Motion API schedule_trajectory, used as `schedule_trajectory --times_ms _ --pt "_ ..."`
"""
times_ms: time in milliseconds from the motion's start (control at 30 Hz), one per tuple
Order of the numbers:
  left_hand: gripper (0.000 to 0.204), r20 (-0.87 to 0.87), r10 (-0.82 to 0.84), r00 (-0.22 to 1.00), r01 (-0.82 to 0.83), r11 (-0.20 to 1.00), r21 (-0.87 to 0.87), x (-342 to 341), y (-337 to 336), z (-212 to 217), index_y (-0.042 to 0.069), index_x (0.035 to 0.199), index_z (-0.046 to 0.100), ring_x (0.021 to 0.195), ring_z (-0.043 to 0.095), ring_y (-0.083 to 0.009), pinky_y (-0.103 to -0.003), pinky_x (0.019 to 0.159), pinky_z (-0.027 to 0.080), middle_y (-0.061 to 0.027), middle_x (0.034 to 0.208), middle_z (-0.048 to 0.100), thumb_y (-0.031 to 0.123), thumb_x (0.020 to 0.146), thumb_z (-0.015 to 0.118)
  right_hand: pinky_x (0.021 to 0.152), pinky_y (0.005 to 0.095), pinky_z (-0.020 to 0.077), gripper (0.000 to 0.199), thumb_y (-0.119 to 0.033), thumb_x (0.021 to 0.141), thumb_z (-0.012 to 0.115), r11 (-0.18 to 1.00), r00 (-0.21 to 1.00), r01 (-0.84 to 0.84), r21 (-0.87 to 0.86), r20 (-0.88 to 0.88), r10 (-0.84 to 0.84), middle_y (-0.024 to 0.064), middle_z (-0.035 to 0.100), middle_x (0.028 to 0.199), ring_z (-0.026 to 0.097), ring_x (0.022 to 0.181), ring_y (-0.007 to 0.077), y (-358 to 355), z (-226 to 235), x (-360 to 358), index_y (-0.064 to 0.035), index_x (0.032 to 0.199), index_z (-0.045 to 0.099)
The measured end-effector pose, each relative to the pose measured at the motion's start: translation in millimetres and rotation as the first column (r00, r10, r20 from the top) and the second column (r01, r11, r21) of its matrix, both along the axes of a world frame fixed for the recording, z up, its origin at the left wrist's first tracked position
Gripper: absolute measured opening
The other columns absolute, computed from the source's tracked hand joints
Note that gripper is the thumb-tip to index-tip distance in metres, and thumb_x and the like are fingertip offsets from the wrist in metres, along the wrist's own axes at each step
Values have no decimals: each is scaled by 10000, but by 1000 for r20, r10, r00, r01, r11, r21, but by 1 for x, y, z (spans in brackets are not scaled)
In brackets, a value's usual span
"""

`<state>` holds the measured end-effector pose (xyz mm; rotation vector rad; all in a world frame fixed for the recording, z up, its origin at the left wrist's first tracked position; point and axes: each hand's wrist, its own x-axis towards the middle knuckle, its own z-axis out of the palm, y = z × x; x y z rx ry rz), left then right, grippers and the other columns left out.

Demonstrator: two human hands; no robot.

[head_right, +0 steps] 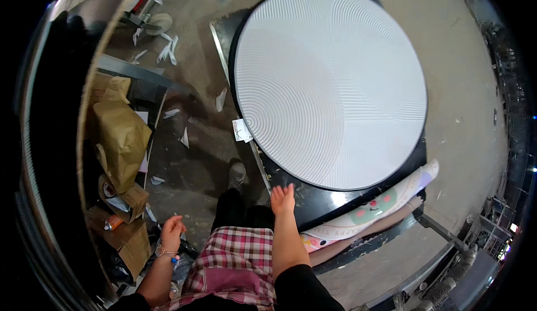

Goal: The person picks up circular mats from a stack, places them on a table to inspect the printed designs, and then rolls up several rectangular mats, securing them with labels.

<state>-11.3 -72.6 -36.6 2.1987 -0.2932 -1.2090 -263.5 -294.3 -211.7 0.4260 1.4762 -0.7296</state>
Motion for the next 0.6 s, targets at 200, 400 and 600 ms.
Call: schedule_trajectory --times_ms 200,400,600 --pt "194 -202 -458 865 477 877 56 -51 -29 -60 31 964 574 735 573 -169 -274 677 453 -92 811 597 118 801 512 903 332 350 596 -439 753 585 847 857 513 -140 34 -513 110 464 1044 438 993 208 -37 -83 20 39 1067 418" --pt "225 -402 -319 858 447 850 280 -39 -61 -86 43 983 567 790 582 -236 -306 698 453 -132 862 599 175 812 502 686 316 415 382 -359 758 532 895 980 197 -400 48 -195 39 565 994 533 863 190 -75 -19 -9 -113 1044 476" --pt "294 62 -353 934 339 926 166 13 -167 -208 17 1014 548 912 560 -286 -335 770 445 -186 980 577 212 795 524 483 268 404 342 -393 736 555 876 928 -51 -480 -347 -136 45 571 727 523 551 168 -182 86 -7 -102 911 508"
